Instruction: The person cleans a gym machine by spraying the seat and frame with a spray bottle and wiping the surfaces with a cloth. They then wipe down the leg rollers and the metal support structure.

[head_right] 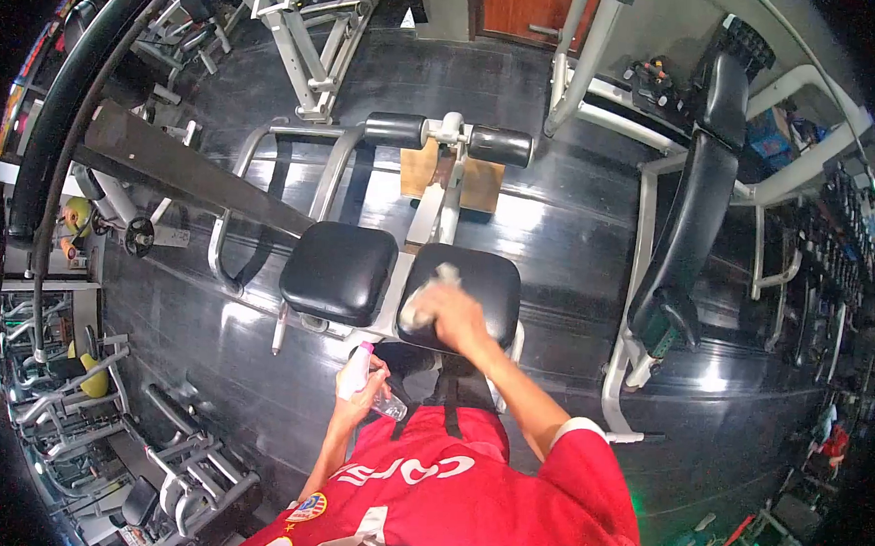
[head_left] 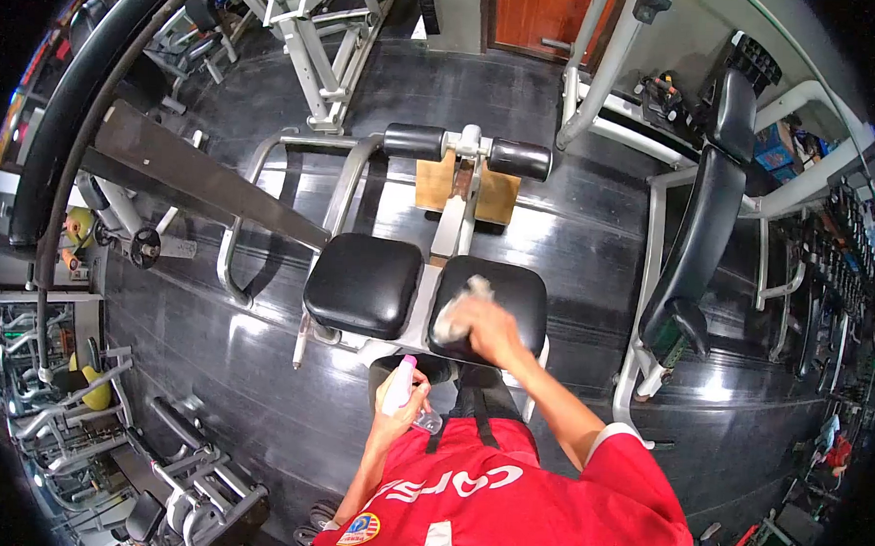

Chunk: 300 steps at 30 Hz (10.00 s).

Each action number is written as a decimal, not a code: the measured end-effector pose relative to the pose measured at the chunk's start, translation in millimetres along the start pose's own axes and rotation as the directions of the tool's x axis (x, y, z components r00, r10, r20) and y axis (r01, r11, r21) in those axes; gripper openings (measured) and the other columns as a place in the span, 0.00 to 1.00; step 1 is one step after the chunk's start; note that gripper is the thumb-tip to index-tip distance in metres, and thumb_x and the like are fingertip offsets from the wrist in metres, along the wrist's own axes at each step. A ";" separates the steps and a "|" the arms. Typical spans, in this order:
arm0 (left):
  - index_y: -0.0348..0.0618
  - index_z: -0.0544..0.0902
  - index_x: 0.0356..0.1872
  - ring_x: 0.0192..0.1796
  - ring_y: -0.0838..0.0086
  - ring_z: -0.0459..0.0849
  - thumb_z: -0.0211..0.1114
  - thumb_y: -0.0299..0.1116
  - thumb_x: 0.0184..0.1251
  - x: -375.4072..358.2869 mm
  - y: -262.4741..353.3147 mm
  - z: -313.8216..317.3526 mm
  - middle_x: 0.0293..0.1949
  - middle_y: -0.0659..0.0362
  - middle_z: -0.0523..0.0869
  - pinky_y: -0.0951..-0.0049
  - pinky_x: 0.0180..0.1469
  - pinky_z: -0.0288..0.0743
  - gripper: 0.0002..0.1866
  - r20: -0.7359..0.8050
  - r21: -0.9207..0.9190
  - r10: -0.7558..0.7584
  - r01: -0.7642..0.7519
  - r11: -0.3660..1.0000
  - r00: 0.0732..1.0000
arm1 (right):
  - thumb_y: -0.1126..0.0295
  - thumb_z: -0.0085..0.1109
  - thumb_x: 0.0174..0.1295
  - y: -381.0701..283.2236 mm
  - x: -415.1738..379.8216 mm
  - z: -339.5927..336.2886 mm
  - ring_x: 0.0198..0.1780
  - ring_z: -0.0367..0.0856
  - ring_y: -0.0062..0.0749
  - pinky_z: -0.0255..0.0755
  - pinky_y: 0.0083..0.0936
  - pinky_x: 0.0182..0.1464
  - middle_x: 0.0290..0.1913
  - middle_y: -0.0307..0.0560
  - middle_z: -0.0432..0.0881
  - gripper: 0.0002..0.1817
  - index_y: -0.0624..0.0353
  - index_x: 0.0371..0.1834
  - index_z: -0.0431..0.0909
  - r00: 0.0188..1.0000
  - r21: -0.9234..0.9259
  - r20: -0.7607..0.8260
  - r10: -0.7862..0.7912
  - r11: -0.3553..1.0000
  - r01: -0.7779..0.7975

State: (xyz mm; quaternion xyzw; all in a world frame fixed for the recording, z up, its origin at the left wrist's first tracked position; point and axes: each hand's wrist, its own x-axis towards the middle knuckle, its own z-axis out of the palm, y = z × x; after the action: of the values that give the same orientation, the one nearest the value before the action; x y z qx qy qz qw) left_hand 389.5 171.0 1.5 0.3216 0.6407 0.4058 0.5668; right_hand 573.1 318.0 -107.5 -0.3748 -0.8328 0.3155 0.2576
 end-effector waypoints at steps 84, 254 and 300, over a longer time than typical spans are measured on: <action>0.36 0.77 0.40 0.24 0.79 0.81 0.64 0.23 0.65 -11.0 -17.6 -23.5 0.26 0.60 0.81 0.78 0.28 0.75 0.06 -0.071 -0.050 -0.054 0.050 0.997 0.996 | 0.55 0.49 0.60 196.7 111.2 36.8 0.49 0.76 0.30 0.68 0.31 0.56 0.51 0.42 0.82 0.22 0.55 0.51 0.82 0.374 -0.143 0.691 0.619 0.624 -0.768; 0.36 0.78 0.41 0.20 0.78 0.81 0.66 0.26 0.65 -234.4 -176.7 220.0 0.26 0.61 0.81 0.78 0.21 0.71 0.08 -0.482 -0.175 -0.134 0.054 0.983 0.866 | 0.81 0.54 0.54 135.3 -153.3 35.6 0.55 0.72 0.54 0.65 0.43 0.58 0.50 0.59 0.76 0.23 0.58 0.56 0.71 0.705 0.161 -0.391 0.592 0.798 -0.581; 0.38 0.78 0.41 0.19 0.79 0.80 0.67 0.27 0.64 -237.8 -192.0 229.6 0.23 0.62 0.80 0.78 0.21 0.69 0.08 -0.505 -0.180 -0.140 0.055 0.982 0.851 | 0.63 0.58 0.55 51.9 -189.4 39.8 0.54 0.81 0.48 0.76 0.45 0.52 0.49 0.48 0.83 0.20 0.39 0.53 0.79 0.275 -0.057 0.958 -0.078 0.892 0.449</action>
State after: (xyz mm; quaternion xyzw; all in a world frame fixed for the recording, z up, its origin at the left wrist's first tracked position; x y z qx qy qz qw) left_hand 661.2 -89.8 -64.0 0.1220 0.7501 0.4976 0.4182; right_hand 681.6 182.8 -207.9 -0.0120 -0.9141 0.2864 -0.2870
